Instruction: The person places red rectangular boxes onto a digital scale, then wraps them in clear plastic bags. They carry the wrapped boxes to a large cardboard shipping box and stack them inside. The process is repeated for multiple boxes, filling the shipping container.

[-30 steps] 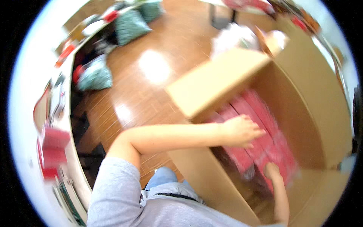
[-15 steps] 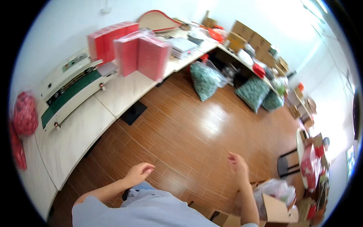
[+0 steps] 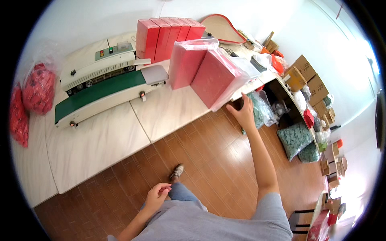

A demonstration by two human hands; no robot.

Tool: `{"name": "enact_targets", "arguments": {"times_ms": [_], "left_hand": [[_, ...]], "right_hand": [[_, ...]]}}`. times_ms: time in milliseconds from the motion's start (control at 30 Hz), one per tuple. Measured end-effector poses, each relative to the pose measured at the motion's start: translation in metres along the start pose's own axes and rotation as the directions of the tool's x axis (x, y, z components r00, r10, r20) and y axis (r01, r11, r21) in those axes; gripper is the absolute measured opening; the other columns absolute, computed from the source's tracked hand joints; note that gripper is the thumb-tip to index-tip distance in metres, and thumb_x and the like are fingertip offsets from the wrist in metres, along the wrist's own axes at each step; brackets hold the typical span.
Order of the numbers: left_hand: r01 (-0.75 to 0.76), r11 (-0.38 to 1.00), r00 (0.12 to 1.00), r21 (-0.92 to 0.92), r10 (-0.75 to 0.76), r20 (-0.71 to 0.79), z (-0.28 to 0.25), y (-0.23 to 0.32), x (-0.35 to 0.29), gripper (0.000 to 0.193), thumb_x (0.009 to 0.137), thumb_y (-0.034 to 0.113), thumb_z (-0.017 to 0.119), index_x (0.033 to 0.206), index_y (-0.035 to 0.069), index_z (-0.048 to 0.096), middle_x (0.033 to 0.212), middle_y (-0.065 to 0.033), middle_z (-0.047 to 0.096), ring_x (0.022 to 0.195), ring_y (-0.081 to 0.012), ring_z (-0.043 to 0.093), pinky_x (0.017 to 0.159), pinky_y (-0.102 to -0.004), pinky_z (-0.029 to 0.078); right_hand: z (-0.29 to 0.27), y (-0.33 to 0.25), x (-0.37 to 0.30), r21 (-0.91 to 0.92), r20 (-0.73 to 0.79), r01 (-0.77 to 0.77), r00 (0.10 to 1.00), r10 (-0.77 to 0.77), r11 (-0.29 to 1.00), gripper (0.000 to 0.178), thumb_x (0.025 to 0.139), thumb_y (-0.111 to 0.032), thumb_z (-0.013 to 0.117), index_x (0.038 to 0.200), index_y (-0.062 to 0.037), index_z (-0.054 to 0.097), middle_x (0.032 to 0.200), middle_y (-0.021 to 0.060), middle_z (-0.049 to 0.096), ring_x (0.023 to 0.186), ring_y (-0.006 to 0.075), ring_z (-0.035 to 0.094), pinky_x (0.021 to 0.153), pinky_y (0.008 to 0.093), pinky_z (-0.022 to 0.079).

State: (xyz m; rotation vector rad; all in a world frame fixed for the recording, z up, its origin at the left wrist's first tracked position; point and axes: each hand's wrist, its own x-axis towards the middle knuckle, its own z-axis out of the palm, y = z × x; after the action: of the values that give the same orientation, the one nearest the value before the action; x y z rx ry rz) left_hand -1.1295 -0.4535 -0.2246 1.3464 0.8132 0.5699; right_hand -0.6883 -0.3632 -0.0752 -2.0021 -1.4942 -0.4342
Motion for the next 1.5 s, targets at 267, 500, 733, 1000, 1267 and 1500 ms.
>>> {"name": "enact_targets", "arguments": {"times_ms": [267, 500, 733, 1000, 1267, 1500], "left_hand": [[-0.025, 0.999, 0.963, 0.023, 0.030, -0.269, -0.009, 0.045, 0.166, 0.020, 0.093, 0.011, 0.055, 0.110, 0.002, 0.062, 0.096, -0.0072, 0.067, 0.087, -0.0123, 0.062, 0.079, -0.0249, 0.049], [-0.011, 0.997, 0.936, 0.074, 0.036, -0.350, -0.034, 0.067, 0.222, 0.022, 0.093, 0.013, 0.056, 0.110, 0.001, 0.061, 0.097, -0.0086, 0.067, 0.086, -0.0136, 0.063, 0.079, -0.0258, 0.049], [-0.037, 0.999, 0.986, 0.018, 0.039, -0.162, -0.068, 0.049, 0.274, 0.030, 0.090, 0.013, 0.061, 0.118, 0.002, 0.056, 0.097, -0.0084, 0.066, 0.087, -0.0144, 0.062, 0.079, -0.0273, 0.049], [-0.528, 0.813, 0.826, 0.245, 0.425, 0.371, -0.099, 0.092, 0.407, 0.111, 0.065, 0.024, 0.085, 0.147, 0.004, 0.012, 0.134, -0.0204, 0.043, 0.126, -0.0320, 0.042, 0.106, -0.0419, 0.033], [-0.341, 0.939, -0.155, -0.038, -0.016, 0.988, 0.051, 0.164, 0.328, 0.130, 0.045, 0.040, 0.091, 0.144, 0.002, 0.017, 0.145, -0.0219, 0.028, 0.133, -0.0378, 0.030, 0.112, -0.0437, 0.025], [-0.188, 0.892, -0.620, -0.412, 0.218, 0.753, 0.133, 0.068, 0.082, 0.121, 0.051, 0.041, 0.088, 0.144, 0.002, 0.020, 0.142, -0.0202, 0.033, 0.130, -0.0377, 0.033, 0.109, -0.0475, 0.026]], "right_hand": [[0.114, 0.096, 0.222, -0.292, 0.251, -0.187, 0.931, 0.264, 0.938, 0.117, 0.057, -0.062, 0.077, 0.146, -0.0076, 0.025, 0.145, 0.0280, 0.028, 0.133, 0.0458, 0.029, 0.109, 0.0537, 0.024], [0.191, 0.117, 0.300, -0.310, 0.503, -0.276, 0.765, 0.404, 0.910, 0.121, 0.055, -0.064, 0.075, 0.149, -0.0126, 0.019, 0.144, 0.0268, 0.030, 0.133, 0.0436, 0.031, 0.108, 0.0516, 0.026], [0.180, 0.045, 0.226, -0.356, 0.248, -0.023, 0.961, 0.118, 0.934, 0.087, 0.065, -0.045, 0.072, 0.140, -0.0155, 0.039, 0.113, 0.0234, 0.050, 0.110, 0.0390, 0.046, 0.098, 0.0510, 0.032], [0.028, -0.070, 0.061, -0.062, 0.170, -0.396, 0.900, 0.401, 0.916, 0.096, 0.058, -0.030, 0.080, 0.142, -0.0110, 0.039, 0.119, 0.0194, 0.043, 0.112, 0.0360, 0.040, 0.099, 0.0463, 0.032], [-0.115, -0.226, -0.117, 0.041, 0.174, -0.727, 0.681, 0.712, 0.685, 0.092, 0.061, -0.036, 0.082, 0.140, -0.0116, 0.043, 0.125, 0.0205, 0.041, 0.115, 0.0345, 0.040, 0.100, 0.0453, 0.032], [-0.226, -0.418, -0.290, -0.219, -0.212, -0.873, 0.479, 0.852, 0.436, 0.085, 0.058, -0.033, 0.085, 0.135, -0.0163, 0.051, 0.126, 0.0190, 0.039, 0.109, 0.0343, 0.041, 0.094, 0.0426, 0.036]]}}
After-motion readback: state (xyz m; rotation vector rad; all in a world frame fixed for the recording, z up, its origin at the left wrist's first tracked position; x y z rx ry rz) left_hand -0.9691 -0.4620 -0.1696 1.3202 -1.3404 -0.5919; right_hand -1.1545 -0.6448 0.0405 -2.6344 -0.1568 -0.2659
